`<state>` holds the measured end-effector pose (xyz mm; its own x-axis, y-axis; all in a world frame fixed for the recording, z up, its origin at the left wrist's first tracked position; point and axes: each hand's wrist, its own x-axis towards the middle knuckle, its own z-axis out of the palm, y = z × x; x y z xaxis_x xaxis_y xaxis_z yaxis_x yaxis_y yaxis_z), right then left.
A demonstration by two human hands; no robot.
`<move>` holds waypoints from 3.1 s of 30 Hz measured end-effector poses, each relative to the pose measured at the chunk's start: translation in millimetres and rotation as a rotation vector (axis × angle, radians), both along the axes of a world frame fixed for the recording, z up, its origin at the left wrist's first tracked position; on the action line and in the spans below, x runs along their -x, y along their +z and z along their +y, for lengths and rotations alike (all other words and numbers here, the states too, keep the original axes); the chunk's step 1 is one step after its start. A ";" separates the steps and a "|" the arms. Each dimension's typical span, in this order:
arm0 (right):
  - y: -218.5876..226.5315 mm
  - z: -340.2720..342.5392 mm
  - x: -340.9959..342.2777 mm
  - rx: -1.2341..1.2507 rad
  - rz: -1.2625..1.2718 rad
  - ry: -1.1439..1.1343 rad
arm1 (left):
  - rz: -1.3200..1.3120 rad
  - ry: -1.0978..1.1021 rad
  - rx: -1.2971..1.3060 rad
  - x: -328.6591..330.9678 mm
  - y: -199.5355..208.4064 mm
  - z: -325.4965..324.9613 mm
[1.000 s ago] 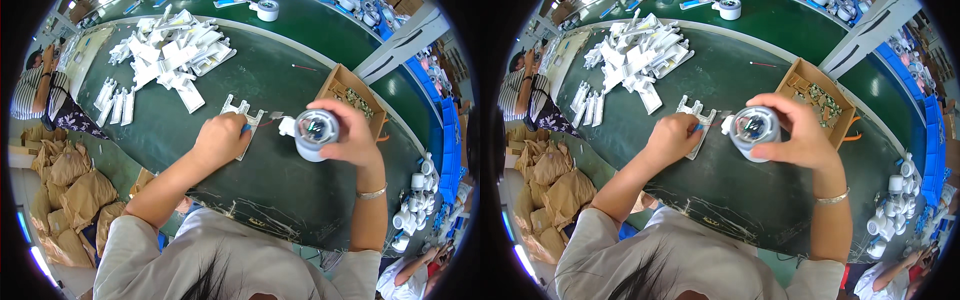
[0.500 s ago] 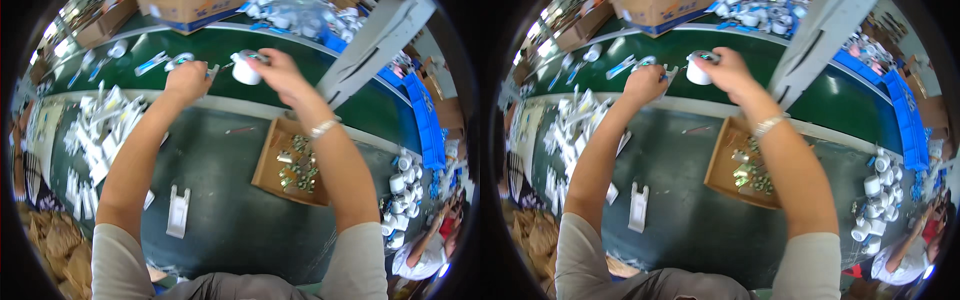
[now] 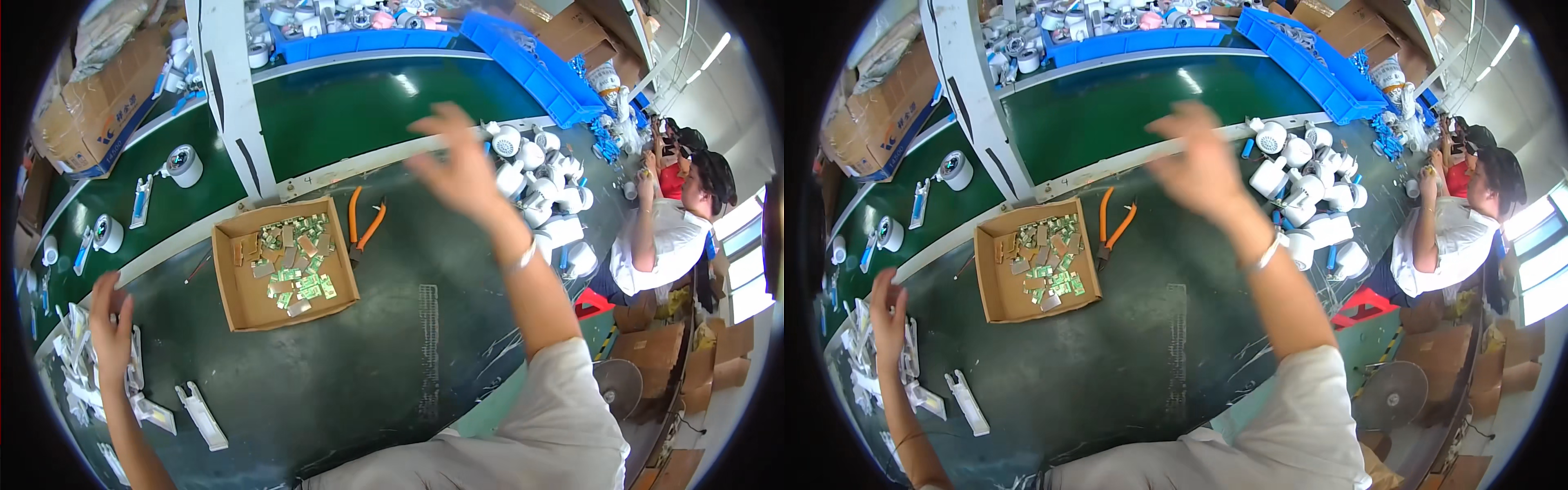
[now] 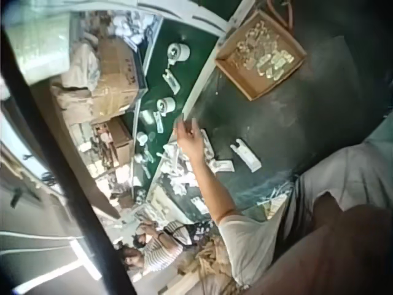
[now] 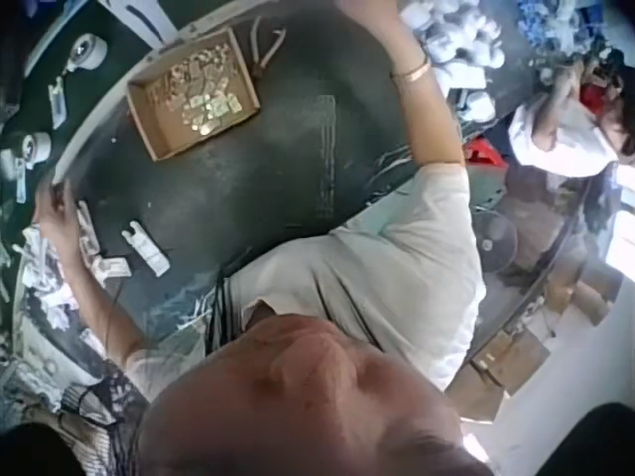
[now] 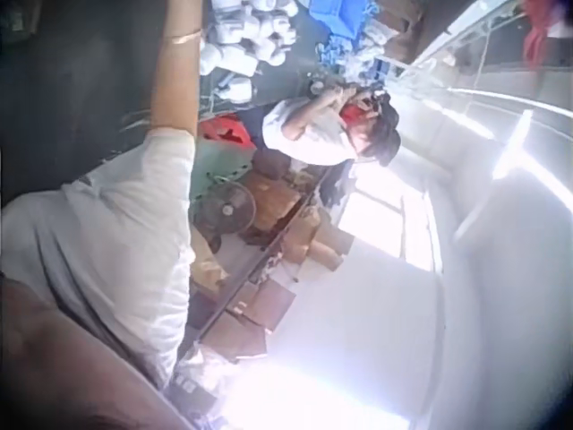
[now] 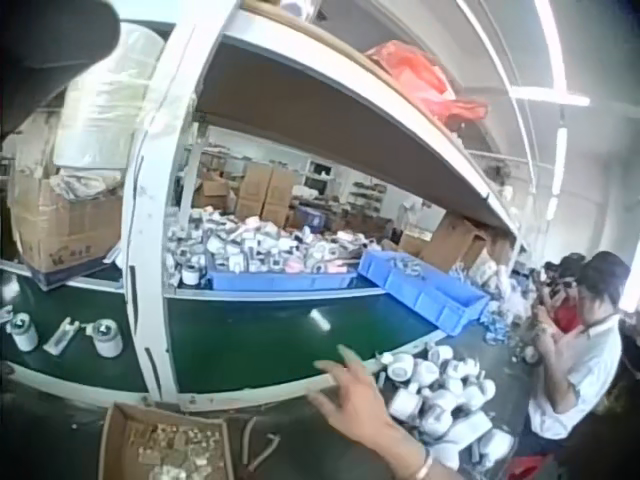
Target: The recorder is assembling electronic module components into plastic housings on a factory production line.
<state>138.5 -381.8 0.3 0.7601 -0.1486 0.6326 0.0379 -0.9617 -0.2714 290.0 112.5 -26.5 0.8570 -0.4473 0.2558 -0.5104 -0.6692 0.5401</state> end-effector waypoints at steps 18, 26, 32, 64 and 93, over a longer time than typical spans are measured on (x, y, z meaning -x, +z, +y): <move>-10.7 -149.5 15.6 0.233 0.353 -0.600 | -0.008 -0.014 -0.137 131.8 36.6 1.1; 49.9 36.3 92.3 -0.198 0.033 0.262 | -0.150 -0.327 0.229 153.7 68.1 -120.8; 11.8 160.2 131.4 0.245 -0.029 0.511 | 0.524 -0.480 0.380 207.2 44.2 -155.4; -3.0 195.5 111.9 -1.425 0.186 0.756 | 1.083 -0.445 0.951 263.5 -31.3 -69.4; -24.1 244.7 -1.0 -0.822 0.541 1.111 | -0.039 0.272 -0.090 186.3 -27.4 -7.4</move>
<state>139.5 -137.0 -23.7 0.8314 0.4850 0.2711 0.3522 -0.0827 -0.9322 103.7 105.1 -53.9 0.9389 -0.2245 0.2608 -0.3247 -0.8289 0.4555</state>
